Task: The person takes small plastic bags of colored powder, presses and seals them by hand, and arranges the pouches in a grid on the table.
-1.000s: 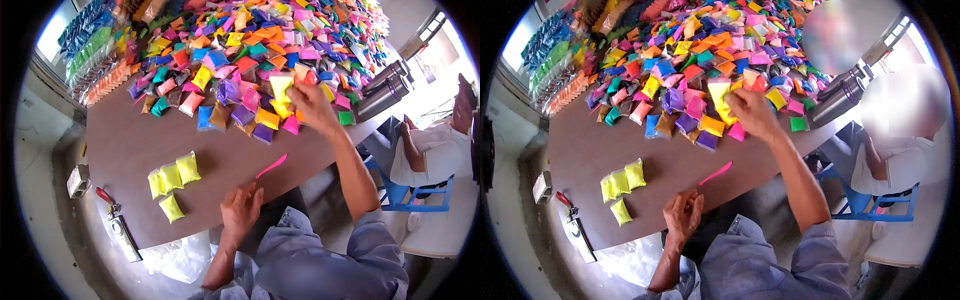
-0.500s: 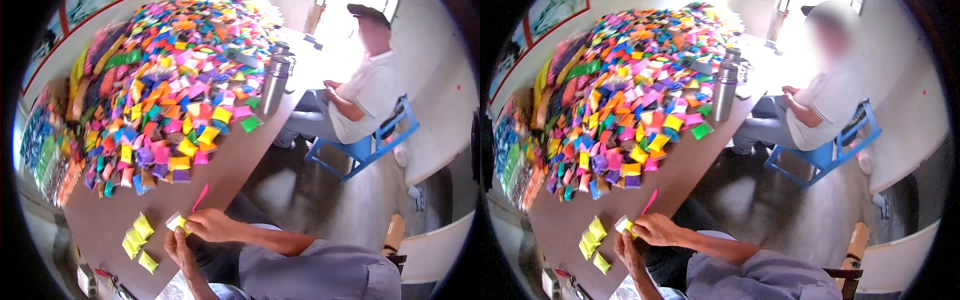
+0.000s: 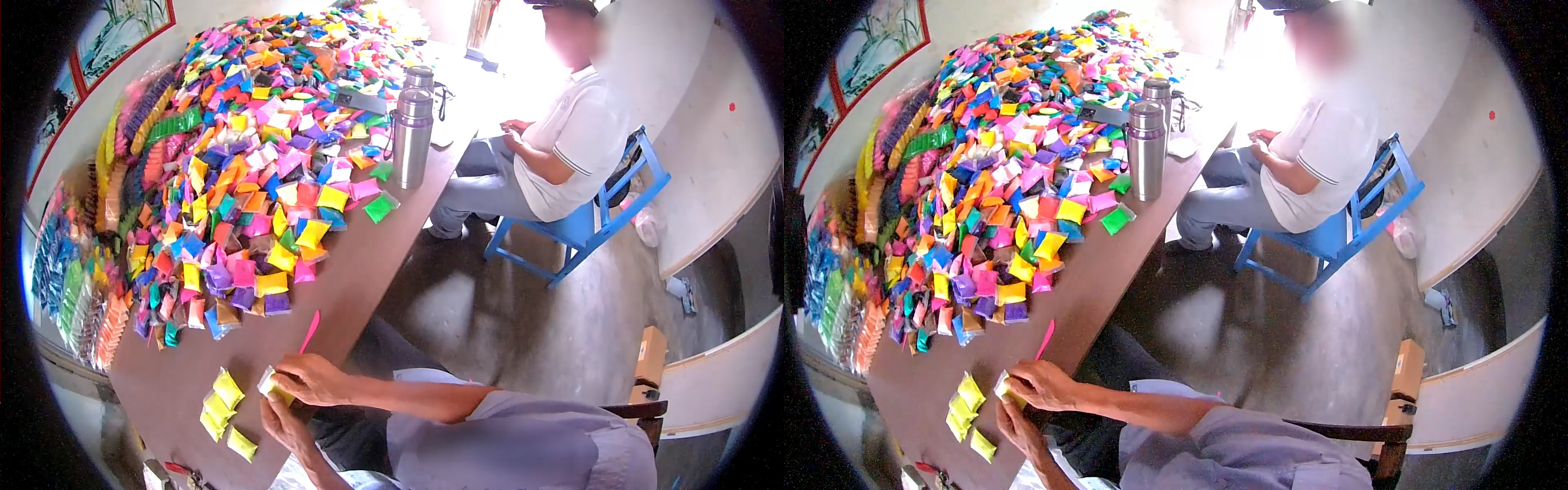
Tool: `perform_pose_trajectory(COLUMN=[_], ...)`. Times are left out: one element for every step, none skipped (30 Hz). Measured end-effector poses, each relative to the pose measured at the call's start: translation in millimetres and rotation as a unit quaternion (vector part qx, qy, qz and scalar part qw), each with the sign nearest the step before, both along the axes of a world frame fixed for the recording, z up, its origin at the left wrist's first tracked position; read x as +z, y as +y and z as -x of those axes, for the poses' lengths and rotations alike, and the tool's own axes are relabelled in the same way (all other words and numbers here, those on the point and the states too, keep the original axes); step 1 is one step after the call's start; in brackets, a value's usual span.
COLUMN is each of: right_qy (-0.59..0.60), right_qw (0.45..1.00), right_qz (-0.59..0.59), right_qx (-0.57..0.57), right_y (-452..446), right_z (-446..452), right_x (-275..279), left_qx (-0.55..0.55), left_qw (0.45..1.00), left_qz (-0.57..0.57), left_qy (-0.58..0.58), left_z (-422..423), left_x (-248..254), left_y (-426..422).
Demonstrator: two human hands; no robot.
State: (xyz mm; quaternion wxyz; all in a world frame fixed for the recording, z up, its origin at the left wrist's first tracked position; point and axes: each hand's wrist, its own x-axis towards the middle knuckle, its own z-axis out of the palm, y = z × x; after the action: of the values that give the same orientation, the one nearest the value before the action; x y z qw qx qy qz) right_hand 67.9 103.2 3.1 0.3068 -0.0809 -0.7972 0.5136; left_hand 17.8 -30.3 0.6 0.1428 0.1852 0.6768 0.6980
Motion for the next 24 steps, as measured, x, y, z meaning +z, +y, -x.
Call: perform_pose_trajectory(right_qy=[0.023, 0.022, 0.038, 0.055, 0.054, 0.040, 0.025, 0.023, 0.024, 0.025, 0.025, 0.004, -0.018, -0.016, -0.015, -0.012, 0.032, 0.028, 0.018, 0.025, 0.006, 0.018, 0.012, 0.017], right_qw=[1.000, 1.000, 0.999, 0.998, 0.998, 0.999, 1.000, 1.000, 1.000, 0.999, 0.999, 1.000, 0.999, 1.000, 1.000, 1.000, 0.999, 0.999, 0.998, 0.997, 0.997, 0.995, 0.996, 0.995], right_qz=[0.005, 0.006, 0.001, -0.004, -0.003, 0.000, 0.002, 0.004, 0.012, 0.020, 0.022, 0.024, 0.026, 0.024, 0.022, 0.022, 0.032, 0.031, 0.048, 0.046, 0.066, 0.089, 0.075, 0.074], right_qx=[-0.009, -0.009, -0.013, -0.019, -0.020, -0.010, -0.001, -0.002, 0.000, 0.003, 0.006, 0.007, 0.010, 0.010, -0.001, -0.009, -0.026, -0.032, -0.043, -0.048, -0.049, -0.049, -0.052, -0.057], right_y=[-1, -1, -2, -2, -2, -2, -2, -1, -2, -4, -5, -4, -3, -3, -2, -3, -3, -4, -5, -1, -1, -2, -1, -2], right_z=[2, 5, 7, 8, 7, 4, 2, 2, 2, 3, 4, 2, 1, -1, -2, -2, 0, 2, 3, 2, 1, 2, -1, 2], right_x=[-5, -10, -10, -11, -11, -7, -5, -8, -9, -10, -12, -8, -4, -4, -4, -4, -3, -10, -13, -8, -8, -6, 4, -2], left_qx=[0.010, 0.011, 0.031, 0.050, 0.049, 0.054, 0.058, 0.057, 0.072, 0.088, 0.091, 0.085, 0.080, 0.083, 0.075, 0.072, 0.064, 0.061, 0.084, 0.106, 0.111, 0.114, 0.087, 0.060], left_qw=[1.000, 1.000, 0.999, 0.999, 0.999, 0.998, 0.997, 0.997, 0.997, 0.996, 0.996, 0.996, 0.997, 0.996, 0.997, 0.997, 0.998, 0.998, 0.996, 0.994, 0.994, 0.993, 0.995, 0.992], left_qz=[-0.022, -0.021, -0.009, 0.004, 0.005, 0.024, 0.043, 0.044, 0.025, 0.006, 0.008, -0.002, -0.012, -0.002, 0.013, 0.029, 0.016, -0.002, -0.015, -0.030, -0.021, -0.011, 0.046, 0.103], left_qy=[-0.017, -0.018, -0.008, 0.003, 0.002, 0.014, 0.024, 0.023, 0.012, 0.003, 0.003, 0.006, 0.009, 0.028, 0.019, 0.010, 0.008, 0.014, 0.002, -0.009, -0.008, -0.004, 0.017, 0.034], left_z=[0, 1, 3, 5, 6, 8, 8, 6, 4, 3, 5, 8, 9, 10, 10, 10, 6, 12, 8, -1, -6, -5, 1, 8], left_x=[0, -1, -1, -1, 0, 1, 3, 5, 9, 11, 6, 0, -5, -9, -9, -4, 2, -15, -4, 9, 15, 18, 12, 6], left_y=[0, 1, 1, 1, 1, 2, 2, 5, 10, 11, 10, 10, 8, 6, 6, 4, 7, 3, 5, 19, 25, 22, 14, 6])
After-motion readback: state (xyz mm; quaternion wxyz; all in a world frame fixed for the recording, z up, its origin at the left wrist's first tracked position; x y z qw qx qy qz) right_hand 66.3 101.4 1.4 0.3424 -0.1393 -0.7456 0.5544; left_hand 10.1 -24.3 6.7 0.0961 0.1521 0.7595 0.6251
